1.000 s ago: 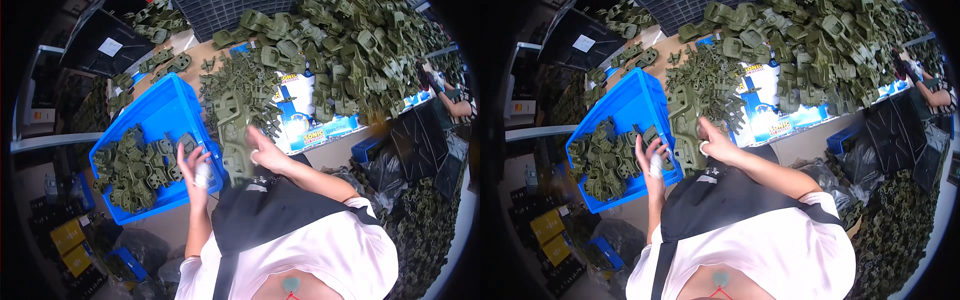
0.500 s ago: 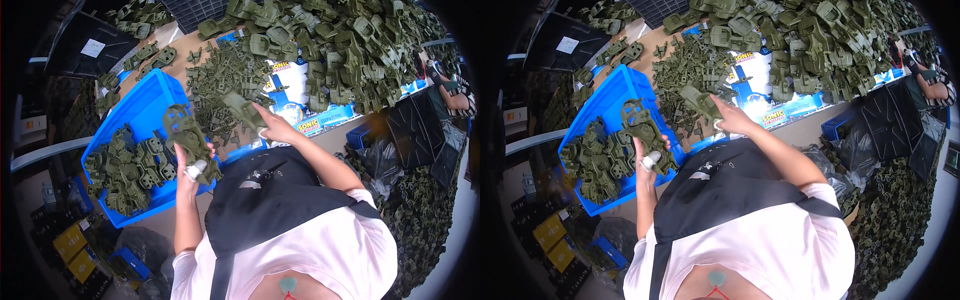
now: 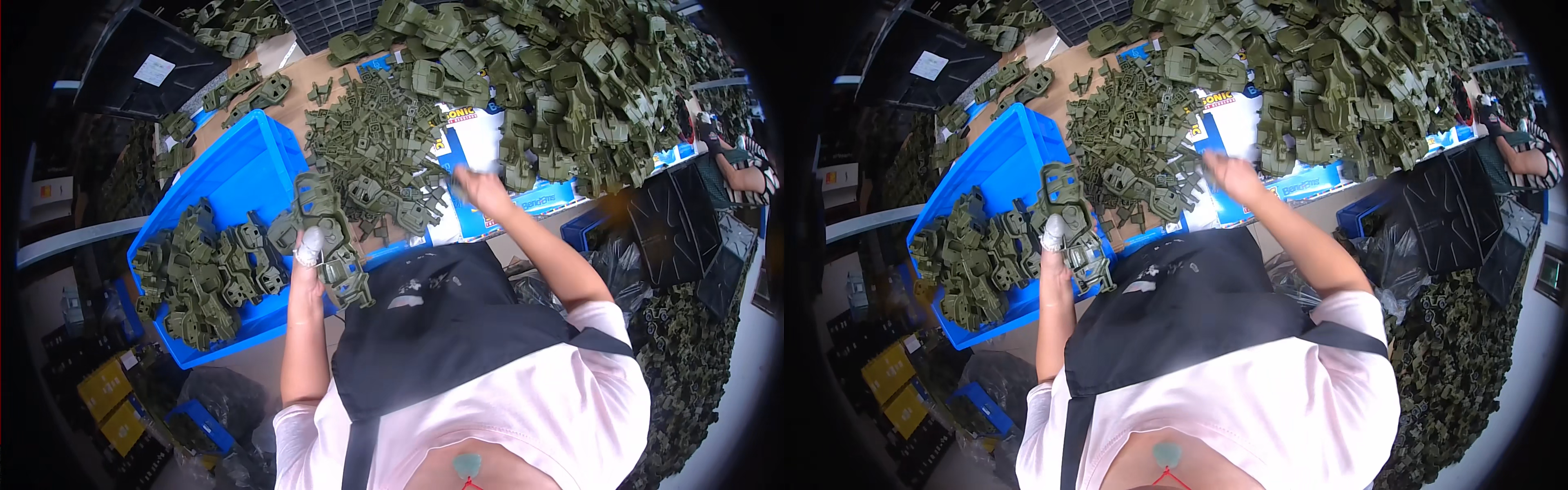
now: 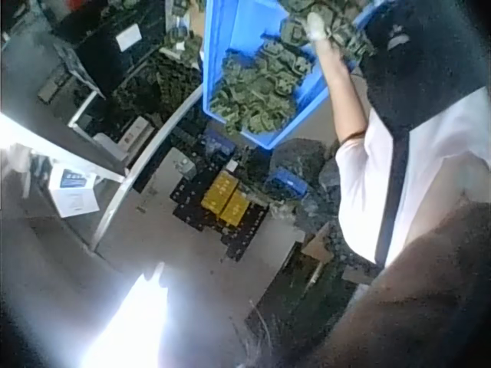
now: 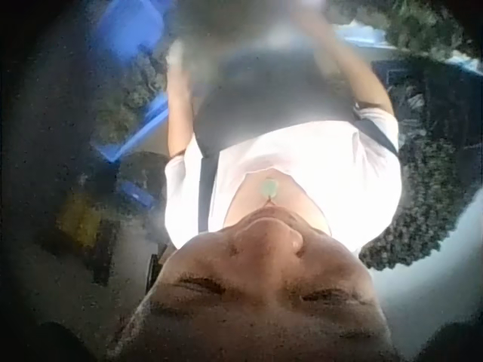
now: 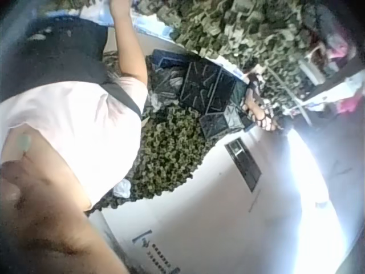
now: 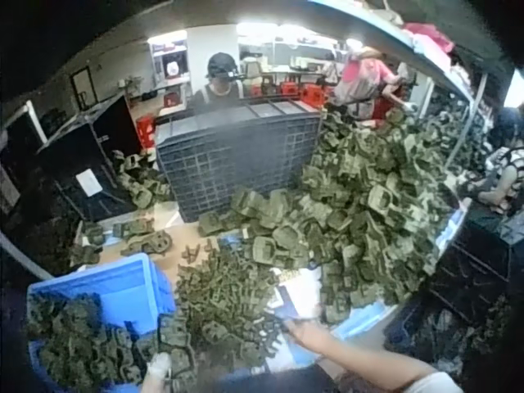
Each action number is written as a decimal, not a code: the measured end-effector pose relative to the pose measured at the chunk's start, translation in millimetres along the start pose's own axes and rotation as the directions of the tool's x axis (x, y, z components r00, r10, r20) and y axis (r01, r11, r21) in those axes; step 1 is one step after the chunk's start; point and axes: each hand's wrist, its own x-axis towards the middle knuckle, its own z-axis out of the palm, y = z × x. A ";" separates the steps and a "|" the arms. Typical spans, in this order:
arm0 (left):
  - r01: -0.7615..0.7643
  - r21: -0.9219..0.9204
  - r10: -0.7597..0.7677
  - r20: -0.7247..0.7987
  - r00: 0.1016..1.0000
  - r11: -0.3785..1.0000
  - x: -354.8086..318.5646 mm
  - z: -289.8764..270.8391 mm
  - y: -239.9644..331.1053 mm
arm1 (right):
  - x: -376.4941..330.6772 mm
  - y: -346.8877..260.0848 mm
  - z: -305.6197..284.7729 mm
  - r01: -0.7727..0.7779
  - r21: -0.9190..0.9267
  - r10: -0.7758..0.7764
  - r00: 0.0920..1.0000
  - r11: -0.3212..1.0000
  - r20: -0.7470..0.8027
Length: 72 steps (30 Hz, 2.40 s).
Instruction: The person repeatedly picks up small green plastic components from a table and a blue bin, aligns them, and snaps them together by hand. The assembled units are placed back into the blue bin. The process continues with the same repetitive pick, align, and snap actions throughout the clip.
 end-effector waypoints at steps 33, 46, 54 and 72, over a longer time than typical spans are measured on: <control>0.018 0.654 -0.291 0.311 0.905 0.756 -18.2 63.8 -9.7 | -45.4 -108.8 -58.2 0.449 0.348 -0.420 0.894 0.823 -0.160; 0.174 0.036 -0.175 0.034 0.984 0.984 24.7 60.6 -1.2 | 34.7 3.2 47.4 -0.120 0.441 0.273 0.913 0.890 -0.303; 0.291 -0.117 -0.302 -0.085 0.950 0.950 1.4 64.6 -9.8 | -9.7 -54.3 -62.0 0.104 0.684 0.059 0.976 0.722 -0.210; 0.313 0.077 -0.311 -0.034 0.950 0.947 -7.0 82.0 -34.7 | -44.8 -138.1 -80.0 0.427 0.509 -0.567 0.810 0.747 0.152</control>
